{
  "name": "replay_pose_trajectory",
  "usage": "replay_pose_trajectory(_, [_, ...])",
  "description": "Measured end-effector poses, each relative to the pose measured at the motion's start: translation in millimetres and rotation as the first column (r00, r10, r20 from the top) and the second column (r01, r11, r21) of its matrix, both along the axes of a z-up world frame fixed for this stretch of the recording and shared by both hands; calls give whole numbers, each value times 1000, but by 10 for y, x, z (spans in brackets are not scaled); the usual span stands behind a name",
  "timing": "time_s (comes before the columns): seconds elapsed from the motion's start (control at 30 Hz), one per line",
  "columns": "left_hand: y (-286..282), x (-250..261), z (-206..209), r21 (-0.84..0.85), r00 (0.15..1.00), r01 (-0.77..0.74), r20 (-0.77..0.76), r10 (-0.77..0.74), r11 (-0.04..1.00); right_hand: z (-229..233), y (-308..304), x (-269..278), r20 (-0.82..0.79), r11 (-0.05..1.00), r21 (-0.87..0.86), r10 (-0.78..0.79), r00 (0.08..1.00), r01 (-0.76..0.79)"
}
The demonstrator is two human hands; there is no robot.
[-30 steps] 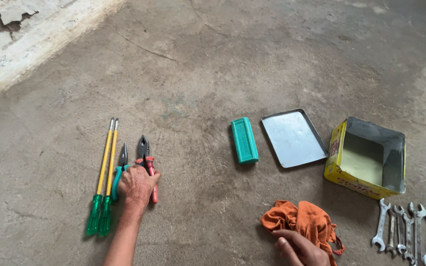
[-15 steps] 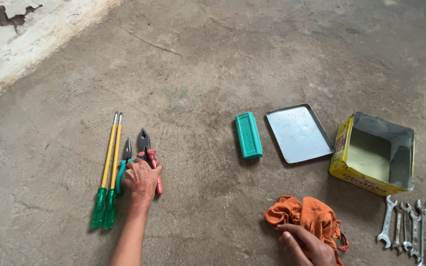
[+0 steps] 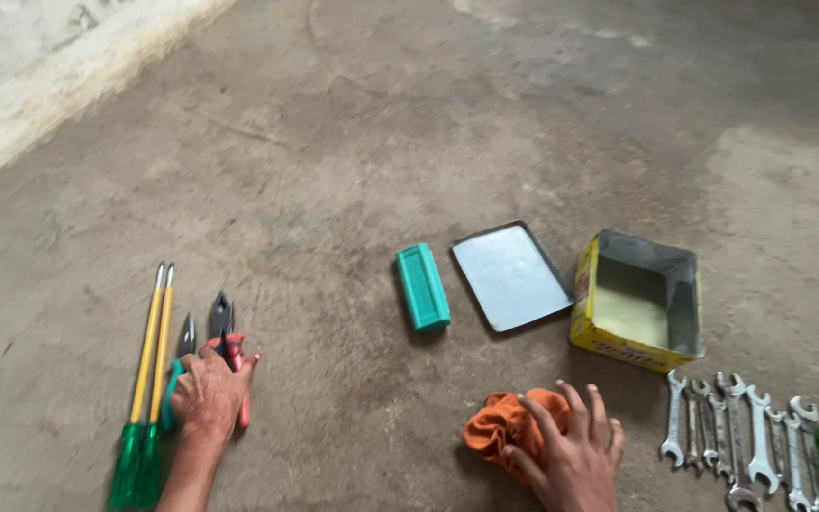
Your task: The person wipes various tools including screwdrivers, pliers, and wrenches with an orange cloth and arranges them on the floor.
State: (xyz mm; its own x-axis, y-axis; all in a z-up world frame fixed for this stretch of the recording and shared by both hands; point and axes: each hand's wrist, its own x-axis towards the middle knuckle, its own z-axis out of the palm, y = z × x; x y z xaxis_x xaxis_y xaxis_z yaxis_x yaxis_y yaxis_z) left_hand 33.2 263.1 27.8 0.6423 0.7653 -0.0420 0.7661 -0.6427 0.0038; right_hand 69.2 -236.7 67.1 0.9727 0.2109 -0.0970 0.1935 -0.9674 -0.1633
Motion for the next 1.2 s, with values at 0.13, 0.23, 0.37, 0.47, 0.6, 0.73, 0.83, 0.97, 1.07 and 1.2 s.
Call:
replay_pose_trajectory(0.13, [-263, 325, 475, 3, 987, 158, -7, -158, 987, -213, 70, 55, -371, 992, -129, -56, 927, 9])
replay_pose_trajectory(0.23, [-585, 733, 939, -21, 935, 352, -44, -352, 936, -551, -20, -175, -195, 993, -72, 78, 978, -93])
replay_pose_trajectory(0.37, [-1462, 1154, 1367, -10, 649, 752, -160, -743, 659, -659, -513, -9, -172, 918, 195, 379, 909, -346])
replay_pose_trajectory(0.47, [-2163, 1086, 1476, -88, 187, 971, -311, -932, 224, -346, -1023, 142, -239, 822, 267, 562, 791, -503])
replay_pose_trajectory(0.6, [-2903, 1045, 1576, -399, -359, 893, -349, -866, -209, 436, -1546, 140, -273, 673, 299, 739, 615, -676])
replay_pose_trajectory(0.73, [-3871, 835, 1335, -551, -318, 823, -240, -917, -141, 965, -1764, -68, -610, 778, 122, 549, 571, -617])
replay_pose_trajectory(0.83, [-4333, 707, 1098, -445, -361, 858, -166, -918, -257, 794, -1997, -206, -592, 842, 71, 467, 657, -534])
replay_pose_trajectory(0.97, [-4767, 794, 802, -405, -361, 869, -121, -925, -286, 412, -2737, -684, -261, 873, 42, 479, 838, -485])
replay_pose_trajectory(1.07, [-5007, 1106, 518, 75, -424, 900, -85, -902, -430, 414, -3238, -925, -223, 886, -89, 429, 876, -456])
replay_pose_trajectory(1.2, [-5088, 1930, 165, 210, -220, 960, 145, -965, -187, 642, -3368, -1039, -274, 983, -146, 68, 959, -111])
